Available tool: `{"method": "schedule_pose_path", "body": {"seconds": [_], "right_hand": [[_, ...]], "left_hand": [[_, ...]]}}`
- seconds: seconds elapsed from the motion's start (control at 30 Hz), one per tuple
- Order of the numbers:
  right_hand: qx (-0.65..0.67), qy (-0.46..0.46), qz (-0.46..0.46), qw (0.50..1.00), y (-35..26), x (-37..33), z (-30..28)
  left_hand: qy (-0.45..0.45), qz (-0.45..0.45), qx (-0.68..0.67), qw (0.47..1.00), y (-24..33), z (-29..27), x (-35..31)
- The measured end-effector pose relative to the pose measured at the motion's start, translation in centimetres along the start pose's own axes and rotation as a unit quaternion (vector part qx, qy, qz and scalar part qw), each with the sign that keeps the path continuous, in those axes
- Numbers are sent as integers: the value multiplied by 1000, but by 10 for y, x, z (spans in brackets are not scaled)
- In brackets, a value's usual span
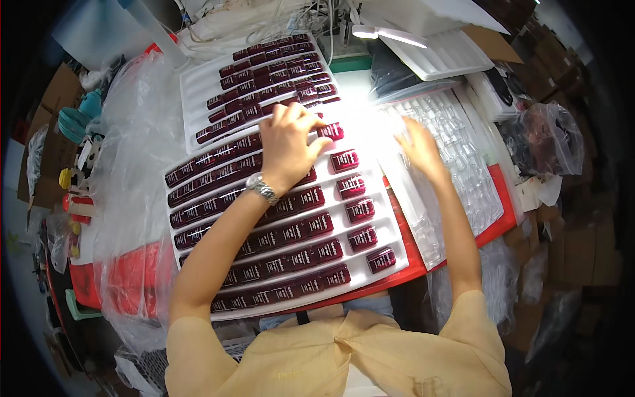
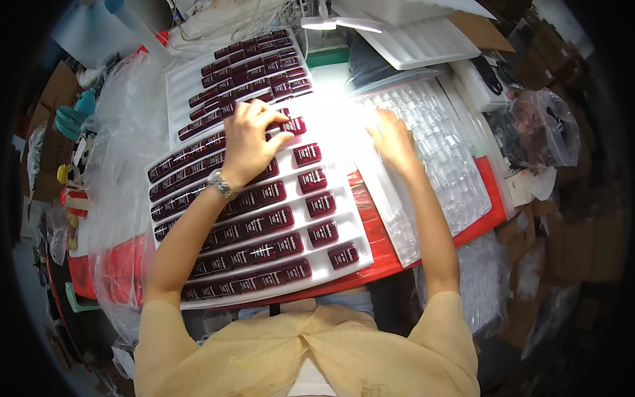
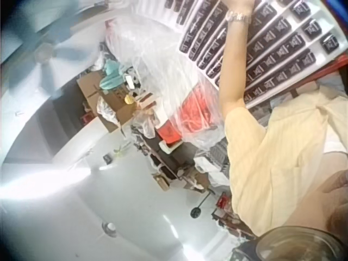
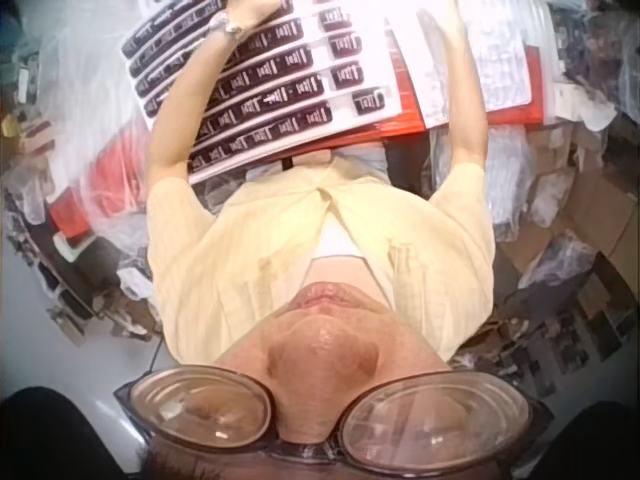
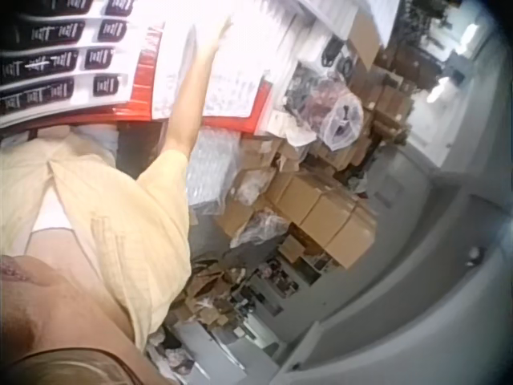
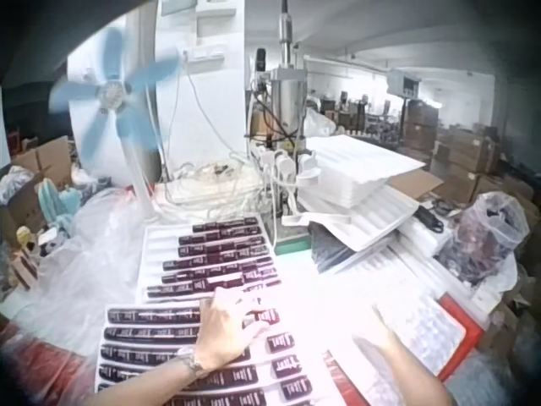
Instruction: The person places small maroon cosmetic bottles into a white foam tray. They handle the bottles one by one, arranging them in neat rows within the tray. The person also briefly handles a red box and a stack of white foam sheets.
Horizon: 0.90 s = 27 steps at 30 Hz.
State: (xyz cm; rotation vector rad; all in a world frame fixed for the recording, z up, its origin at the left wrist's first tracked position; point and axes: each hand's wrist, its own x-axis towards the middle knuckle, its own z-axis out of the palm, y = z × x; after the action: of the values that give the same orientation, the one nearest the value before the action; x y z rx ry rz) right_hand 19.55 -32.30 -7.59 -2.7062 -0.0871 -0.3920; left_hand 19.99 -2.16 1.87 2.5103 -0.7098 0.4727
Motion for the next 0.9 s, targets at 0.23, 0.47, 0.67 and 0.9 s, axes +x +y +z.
{"method": "schedule_pose_path", "body": {"seconds": [0.23, 0.47, 0.67, 0.9], "right_hand": [[-209, -79, -61, 973, -29, -47, 7], [52, 45, 8, 998, -23, -26, -5], [412, 41, 101, 905, -46, 0, -34], [604, -141, 50, 783, -128, 2, -68]], "left_hand": [[-9, 2, 15, 1000, -13, -2, 1], [-26, 23, 11, 999, -40, -3, 14], [-18, 23, -207, 978, -23, -15, 3], [-38, 40, -258, 965, -12, -26, -6]]}}
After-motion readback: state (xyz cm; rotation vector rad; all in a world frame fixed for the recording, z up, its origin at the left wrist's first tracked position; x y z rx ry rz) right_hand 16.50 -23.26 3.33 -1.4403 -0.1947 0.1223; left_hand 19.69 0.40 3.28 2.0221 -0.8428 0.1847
